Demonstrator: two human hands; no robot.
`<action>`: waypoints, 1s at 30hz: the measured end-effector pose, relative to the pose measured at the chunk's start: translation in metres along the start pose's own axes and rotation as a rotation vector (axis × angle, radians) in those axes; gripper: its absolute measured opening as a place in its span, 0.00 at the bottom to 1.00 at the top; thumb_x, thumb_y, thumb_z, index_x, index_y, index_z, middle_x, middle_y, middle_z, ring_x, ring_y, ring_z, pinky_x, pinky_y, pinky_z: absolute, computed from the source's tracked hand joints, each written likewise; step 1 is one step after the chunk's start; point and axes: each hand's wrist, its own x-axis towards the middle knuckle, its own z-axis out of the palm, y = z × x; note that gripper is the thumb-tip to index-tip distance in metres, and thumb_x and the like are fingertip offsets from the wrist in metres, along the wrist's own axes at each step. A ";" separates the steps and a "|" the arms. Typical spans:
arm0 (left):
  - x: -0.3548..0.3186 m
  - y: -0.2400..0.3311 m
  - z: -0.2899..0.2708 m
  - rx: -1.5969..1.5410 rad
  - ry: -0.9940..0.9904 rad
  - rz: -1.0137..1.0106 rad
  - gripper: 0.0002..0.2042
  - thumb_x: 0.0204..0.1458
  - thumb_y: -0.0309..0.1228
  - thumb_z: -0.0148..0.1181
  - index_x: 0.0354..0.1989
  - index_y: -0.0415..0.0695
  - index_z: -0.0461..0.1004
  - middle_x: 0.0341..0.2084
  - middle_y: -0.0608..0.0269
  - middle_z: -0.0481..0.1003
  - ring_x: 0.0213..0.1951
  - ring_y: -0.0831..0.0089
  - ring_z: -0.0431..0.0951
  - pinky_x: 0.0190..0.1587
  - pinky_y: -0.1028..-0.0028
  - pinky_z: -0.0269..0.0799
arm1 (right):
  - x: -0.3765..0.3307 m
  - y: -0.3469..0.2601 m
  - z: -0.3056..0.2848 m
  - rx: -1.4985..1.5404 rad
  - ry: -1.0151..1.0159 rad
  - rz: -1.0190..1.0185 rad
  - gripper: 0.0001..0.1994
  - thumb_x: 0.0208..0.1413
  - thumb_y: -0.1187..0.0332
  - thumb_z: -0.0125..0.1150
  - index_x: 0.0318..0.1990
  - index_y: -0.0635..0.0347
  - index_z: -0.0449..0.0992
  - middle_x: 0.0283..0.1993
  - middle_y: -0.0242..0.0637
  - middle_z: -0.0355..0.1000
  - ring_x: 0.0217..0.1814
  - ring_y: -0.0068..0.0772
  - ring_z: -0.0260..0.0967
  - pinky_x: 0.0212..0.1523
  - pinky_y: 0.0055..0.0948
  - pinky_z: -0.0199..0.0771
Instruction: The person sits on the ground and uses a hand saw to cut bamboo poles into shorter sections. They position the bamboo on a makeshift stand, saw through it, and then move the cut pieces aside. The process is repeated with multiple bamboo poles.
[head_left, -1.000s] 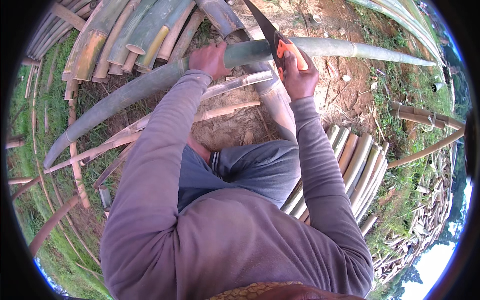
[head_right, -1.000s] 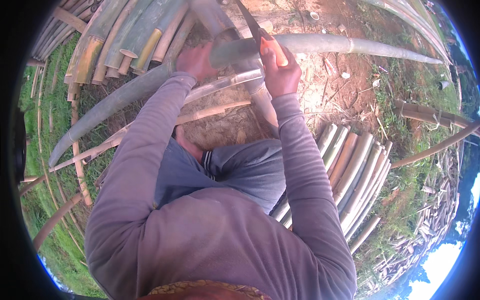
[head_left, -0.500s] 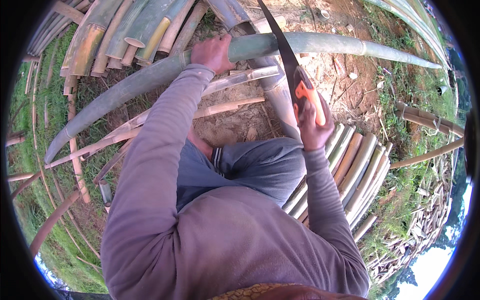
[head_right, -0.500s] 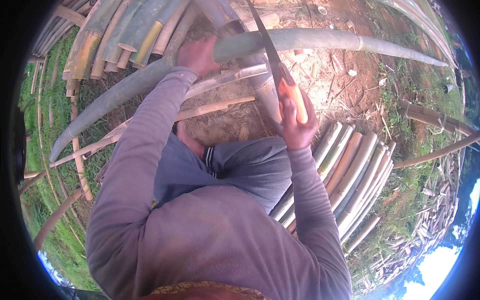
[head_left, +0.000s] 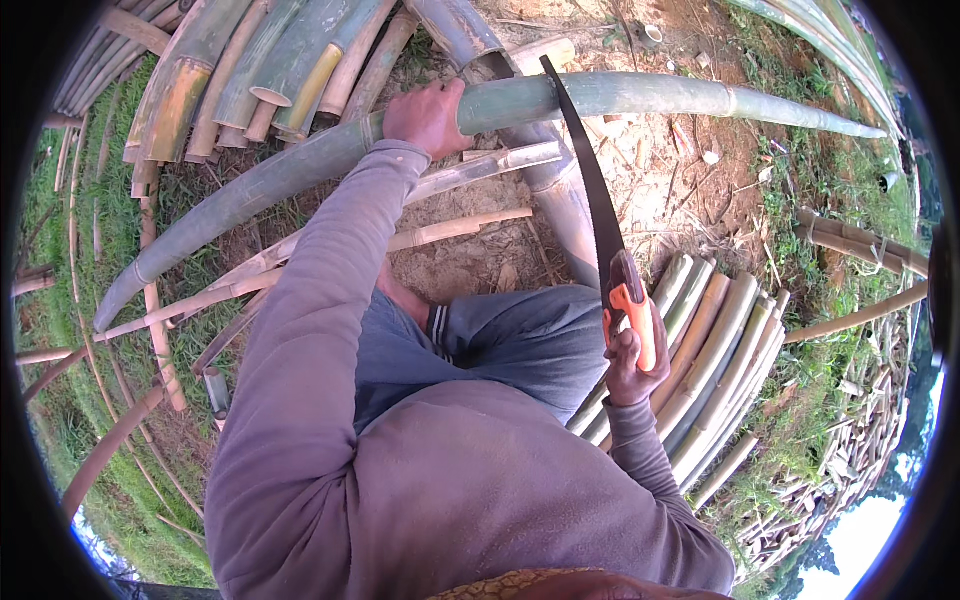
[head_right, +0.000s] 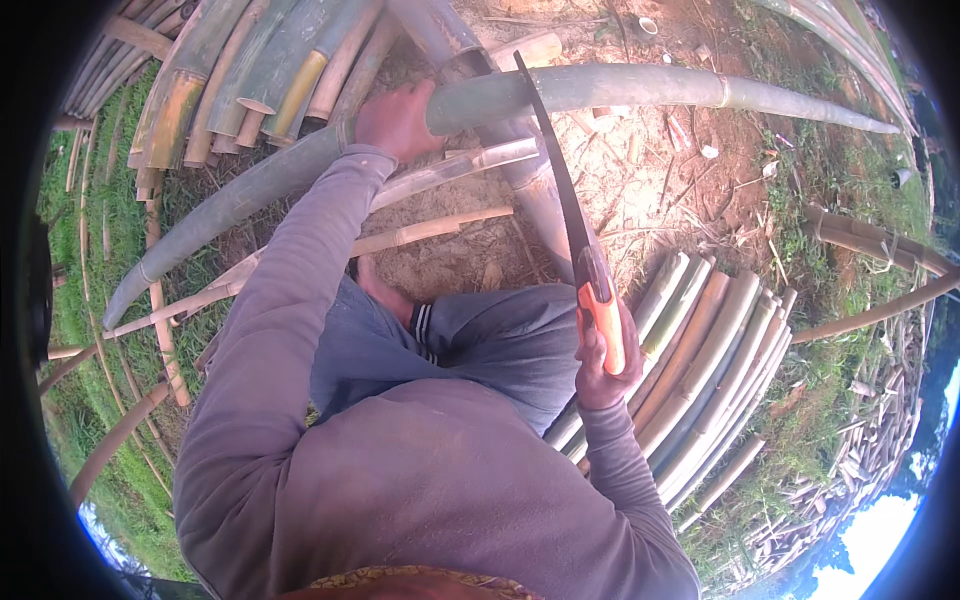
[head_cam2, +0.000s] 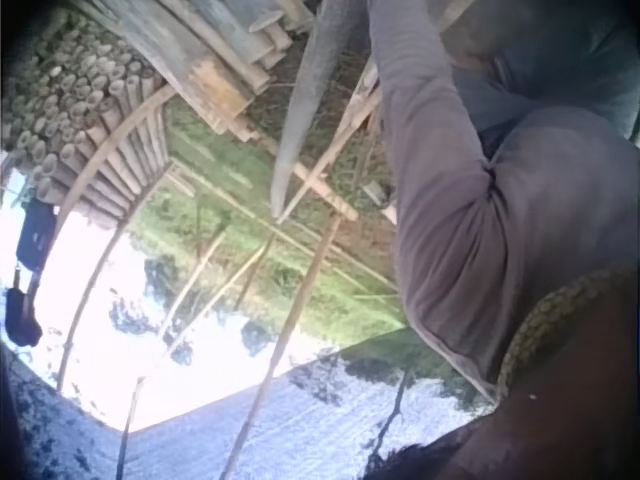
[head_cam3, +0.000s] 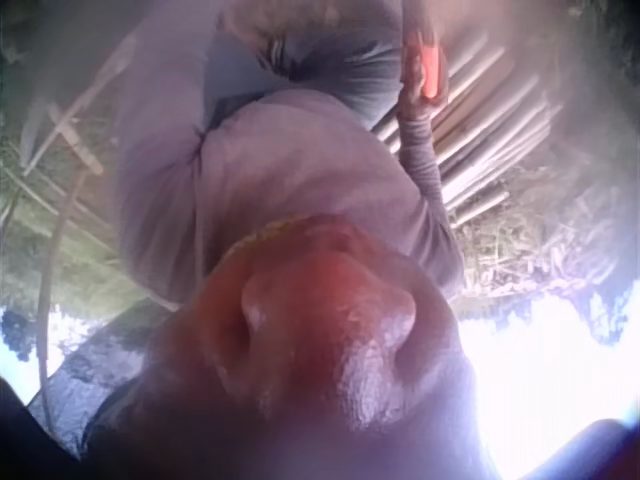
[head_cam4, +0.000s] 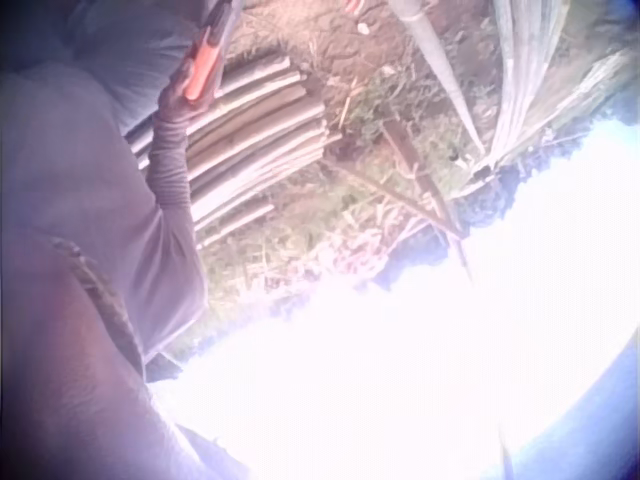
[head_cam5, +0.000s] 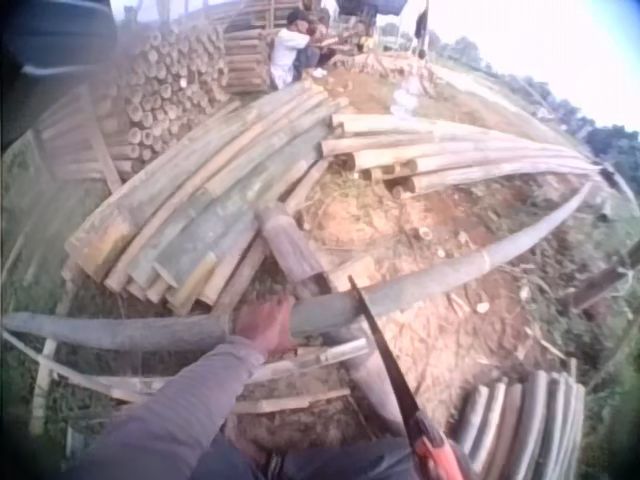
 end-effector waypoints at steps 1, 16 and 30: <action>0.001 0.001 0.001 -0.003 0.005 0.004 0.34 0.42 0.48 0.80 0.56 0.49 0.72 0.48 0.54 0.81 0.50 0.52 0.85 0.54 0.53 0.81 | 0.026 0.008 0.016 0.055 -0.011 0.033 0.28 0.70 0.56 0.64 0.66 0.73 0.73 0.47 0.41 0.81 0.30 0.17 0.71 0.31 0.21 0.73; -0.011 -0.053 -0.015 -0.015 -0.169 -0.006 0.41 0.37 0.51 0.82 0.61 0.50 0.71 0.52 0.49 0.82 0.52 0.49 0.85 0.55 0.51 0.79 | 0.123 0.018 0.080 0.282 -0.110 -0.064 0.22 0.68 0.65 0.67 0.61 0.70 0.70 0.42 0.43 0.78 0.33 0.25 0.77 0.34 0.28 0.79; -0.034 -0.042 -0.005 0.052 -0.033 -0.042 0.34 0.39 0.46 0.79 0.55 0.49 0.73 0.44 0.50 0.84 0.47 0.50 0.86 0.51 0.53 0.81 | 0.057 -0.063 0.010 -0.024 -0.036 0.079 0.18 0.70 0.65 0.65 0.57 0.74 0.76 0.40 0.41 0.82 0.42 0.27 0.81 0.42 0.27 0.82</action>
